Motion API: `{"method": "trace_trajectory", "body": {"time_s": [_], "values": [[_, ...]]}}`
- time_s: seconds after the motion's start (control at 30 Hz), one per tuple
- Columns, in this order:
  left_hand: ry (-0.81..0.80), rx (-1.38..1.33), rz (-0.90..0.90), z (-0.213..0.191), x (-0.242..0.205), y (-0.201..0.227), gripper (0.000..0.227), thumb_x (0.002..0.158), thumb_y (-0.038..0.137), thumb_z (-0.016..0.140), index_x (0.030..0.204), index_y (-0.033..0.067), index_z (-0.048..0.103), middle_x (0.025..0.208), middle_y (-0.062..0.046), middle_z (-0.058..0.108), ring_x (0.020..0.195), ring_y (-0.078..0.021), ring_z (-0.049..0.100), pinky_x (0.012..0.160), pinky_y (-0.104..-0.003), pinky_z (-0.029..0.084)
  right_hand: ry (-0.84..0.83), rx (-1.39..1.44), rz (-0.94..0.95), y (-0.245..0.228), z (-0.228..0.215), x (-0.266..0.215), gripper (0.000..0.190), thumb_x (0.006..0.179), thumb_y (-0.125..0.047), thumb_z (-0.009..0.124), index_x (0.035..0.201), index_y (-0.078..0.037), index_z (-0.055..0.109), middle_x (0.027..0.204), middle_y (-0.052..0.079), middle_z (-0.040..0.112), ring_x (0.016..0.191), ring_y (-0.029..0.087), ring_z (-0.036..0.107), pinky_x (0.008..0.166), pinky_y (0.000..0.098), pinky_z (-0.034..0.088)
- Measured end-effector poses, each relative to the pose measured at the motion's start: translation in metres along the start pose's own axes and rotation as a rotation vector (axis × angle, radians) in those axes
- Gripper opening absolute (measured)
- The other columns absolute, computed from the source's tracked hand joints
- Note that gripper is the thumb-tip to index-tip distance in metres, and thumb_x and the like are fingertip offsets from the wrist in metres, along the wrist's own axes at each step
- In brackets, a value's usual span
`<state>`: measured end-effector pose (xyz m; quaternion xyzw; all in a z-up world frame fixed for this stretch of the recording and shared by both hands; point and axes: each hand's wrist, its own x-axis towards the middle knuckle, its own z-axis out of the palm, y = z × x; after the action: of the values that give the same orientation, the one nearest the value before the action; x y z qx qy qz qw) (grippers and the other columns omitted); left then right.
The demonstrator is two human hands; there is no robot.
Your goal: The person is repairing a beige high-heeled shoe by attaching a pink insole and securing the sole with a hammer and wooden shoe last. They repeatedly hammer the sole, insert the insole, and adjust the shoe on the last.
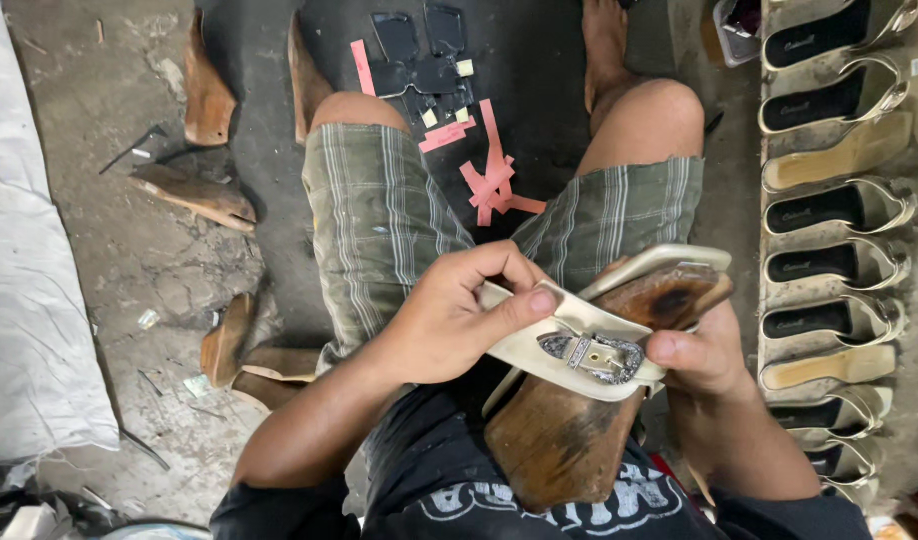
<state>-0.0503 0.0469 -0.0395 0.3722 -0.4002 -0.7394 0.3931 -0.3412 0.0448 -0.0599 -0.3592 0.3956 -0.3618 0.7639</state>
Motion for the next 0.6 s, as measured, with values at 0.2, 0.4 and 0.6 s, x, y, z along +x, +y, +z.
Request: {"method": "trace_trajectory", "body": {"time_s": [0.2, 0.4, 0.6], "values": [[0.029, 0.001, 0.026, 0.009, 0.006, -0.004, 0.024, 0.103, 0.023, 0.067, 0.094, 0.0026, 0.059, 0.104, -0.006, 0.076, 0.091, -0.0065, 0.068, 0.079, -0.025, 0.056, -0.007, 0.057, 0.004, -0.003, 0.007, 0.002, 0.071, 0.076, -0.025, 0.09, 0.131, 0.007, 0.059, 0.119, 0.025, 0.069, 0.105, 0.031, 0.071, 0.093, 0.0421, 0.058], [-0.269, -0.373, 0.091, -0.002, 0.024, -0.044, 0.032, 0.1, 0.03, 0.074, 0.092, 0.0044, 0.055, 0.137, -0.003, 0.062, 0.118, -0.0087, 0.062, 0.094, -0.026, 0.052, -0.146, 0.089, 0.033, -0.007, 0.007, 0.004, 0.063, 0.077, -0.025, 0.09, 0.122, 0.01, 0.061, 0.139, 0.032, 0.065, 0.11, 0.033, 0.068, 0.095, 0.0412, 0.056], [-0.395, -0.688, -0.2, 0.017, 0.045, -0.109, 0.066, 0.087, 0.049, 0.083, 0.124, 0.0065, 0.049, 0.112, 0.0, 0.054, 0.107, -0.009, 0.055, 0.094, -0.024, 0.048, -0.22, 0.127, -0.001, -0.003, 0.001, 0.01, 0.065, 0.082, -0.022, 0.091, 0.131, 0.006, 0.06, 0.123, 0.028, 0.064, 0.121, 0.036, 0.064, 0.11, 0.0474, 0.053]]}}
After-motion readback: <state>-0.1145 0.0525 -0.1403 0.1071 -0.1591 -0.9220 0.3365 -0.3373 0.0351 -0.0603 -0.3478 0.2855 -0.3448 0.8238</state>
